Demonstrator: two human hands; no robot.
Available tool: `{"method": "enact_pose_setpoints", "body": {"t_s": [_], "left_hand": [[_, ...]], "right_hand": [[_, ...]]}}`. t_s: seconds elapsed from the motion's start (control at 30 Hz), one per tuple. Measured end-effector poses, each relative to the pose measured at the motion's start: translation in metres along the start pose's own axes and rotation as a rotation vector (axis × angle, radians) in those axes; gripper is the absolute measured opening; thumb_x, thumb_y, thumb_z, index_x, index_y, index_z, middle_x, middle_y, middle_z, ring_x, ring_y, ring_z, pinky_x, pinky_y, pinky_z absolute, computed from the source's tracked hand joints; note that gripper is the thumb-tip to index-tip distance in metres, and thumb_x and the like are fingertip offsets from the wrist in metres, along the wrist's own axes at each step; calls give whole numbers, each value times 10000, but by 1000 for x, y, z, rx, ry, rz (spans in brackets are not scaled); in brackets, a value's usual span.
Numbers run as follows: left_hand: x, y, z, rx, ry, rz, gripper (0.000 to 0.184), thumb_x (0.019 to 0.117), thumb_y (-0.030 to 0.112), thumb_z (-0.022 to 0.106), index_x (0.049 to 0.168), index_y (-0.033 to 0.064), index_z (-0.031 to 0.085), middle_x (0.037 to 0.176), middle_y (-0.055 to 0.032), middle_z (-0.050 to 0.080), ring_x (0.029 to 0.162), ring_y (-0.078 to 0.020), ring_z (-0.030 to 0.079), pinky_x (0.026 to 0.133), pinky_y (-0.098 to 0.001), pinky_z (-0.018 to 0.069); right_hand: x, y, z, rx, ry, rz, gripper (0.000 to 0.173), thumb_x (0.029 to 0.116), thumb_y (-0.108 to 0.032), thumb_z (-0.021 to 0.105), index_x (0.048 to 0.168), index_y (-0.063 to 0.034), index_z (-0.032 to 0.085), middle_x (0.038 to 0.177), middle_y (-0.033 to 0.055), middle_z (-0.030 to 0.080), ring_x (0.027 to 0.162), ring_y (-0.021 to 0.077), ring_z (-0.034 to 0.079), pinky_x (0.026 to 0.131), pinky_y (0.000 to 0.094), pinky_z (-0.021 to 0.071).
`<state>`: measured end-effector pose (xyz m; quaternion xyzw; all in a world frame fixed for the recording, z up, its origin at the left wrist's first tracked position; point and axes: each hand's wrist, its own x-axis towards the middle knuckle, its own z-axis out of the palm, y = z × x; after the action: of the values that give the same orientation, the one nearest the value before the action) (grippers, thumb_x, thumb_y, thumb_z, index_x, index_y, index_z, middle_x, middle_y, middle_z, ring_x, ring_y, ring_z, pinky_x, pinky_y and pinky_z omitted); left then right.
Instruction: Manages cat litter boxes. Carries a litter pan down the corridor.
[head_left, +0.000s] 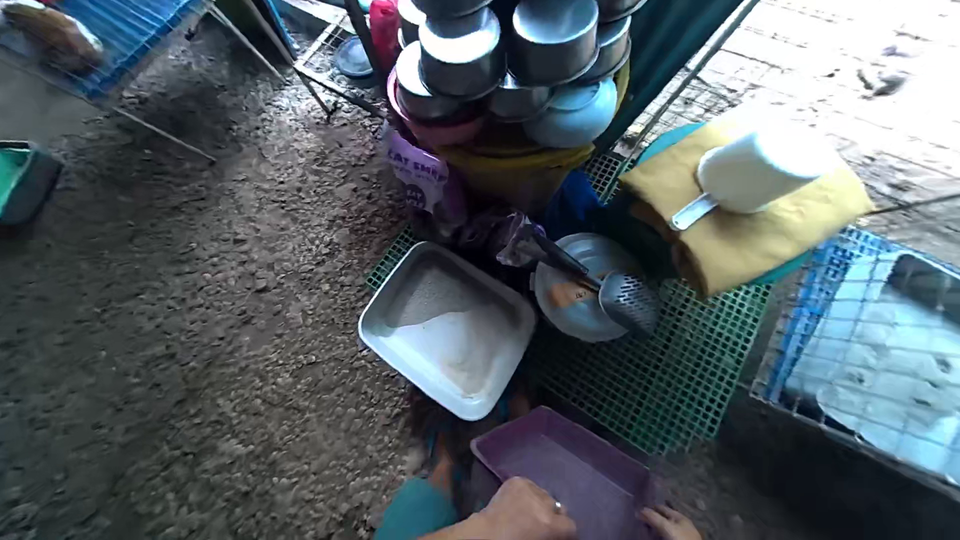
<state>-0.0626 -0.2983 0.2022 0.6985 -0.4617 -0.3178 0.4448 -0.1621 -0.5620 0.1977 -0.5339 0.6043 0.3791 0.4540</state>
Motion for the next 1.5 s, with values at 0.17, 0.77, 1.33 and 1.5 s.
{"method": "enact_pose_setpoints", "body": {"t_s": [0.17, 0.77, 1.33, 1.5], "left_hand": [[-18, -50, 22, -181, 89, -274, 638, 859, 340, 794, 1377, 10, 619, 1359, -268, 611, 1319, -441, 542, 1163, -618, 343], [-96, -350, 48, -546, 1520, -1659, 1214, 800, 29, 854, 1630, 46, -32, 1563, -367, 324, 1398, -479, 443, 1102, -543, 442], [-220, -68, -121, -629, 711, -1571, 360, 919, -86, 534, 1271, -44, 470, 864, -135, 624, 662, -158, 641, 597, -312, 562], [-178, 0, -103, -440, 306, -1578, 395, 961, 15, 595, 1324, -86, 476, 1002, -200, 620, 785, -213, 631, 720, -393, 556]], "right_hand": [[60, 61, 19, 51, 319, -18, 352, 1020, -77, 580, 1324, 102, 586, 1170, 315, 642, 984, 357, 647, 863, 525, 527], [227, -47, 127, 326, 303, -223, 562, 1058, -184, 590, 1534, 33, 385, 1515, 307, 446, 1291, 432, 544, 993, 568, 494], [94, -56, 149, -287, -277, -428, 535, 1123, -210, 432, 1618, -60, 296, 1556, 267, 453, 1438, 396, 462, 1195, 544, 346], [45, 33, 90, -452, -93, -372, 413, 1057, -103, 478, 1458, -79, 572, 1439, 230, 590, 1372, 386, 541, 1152, 577, 400]]}}
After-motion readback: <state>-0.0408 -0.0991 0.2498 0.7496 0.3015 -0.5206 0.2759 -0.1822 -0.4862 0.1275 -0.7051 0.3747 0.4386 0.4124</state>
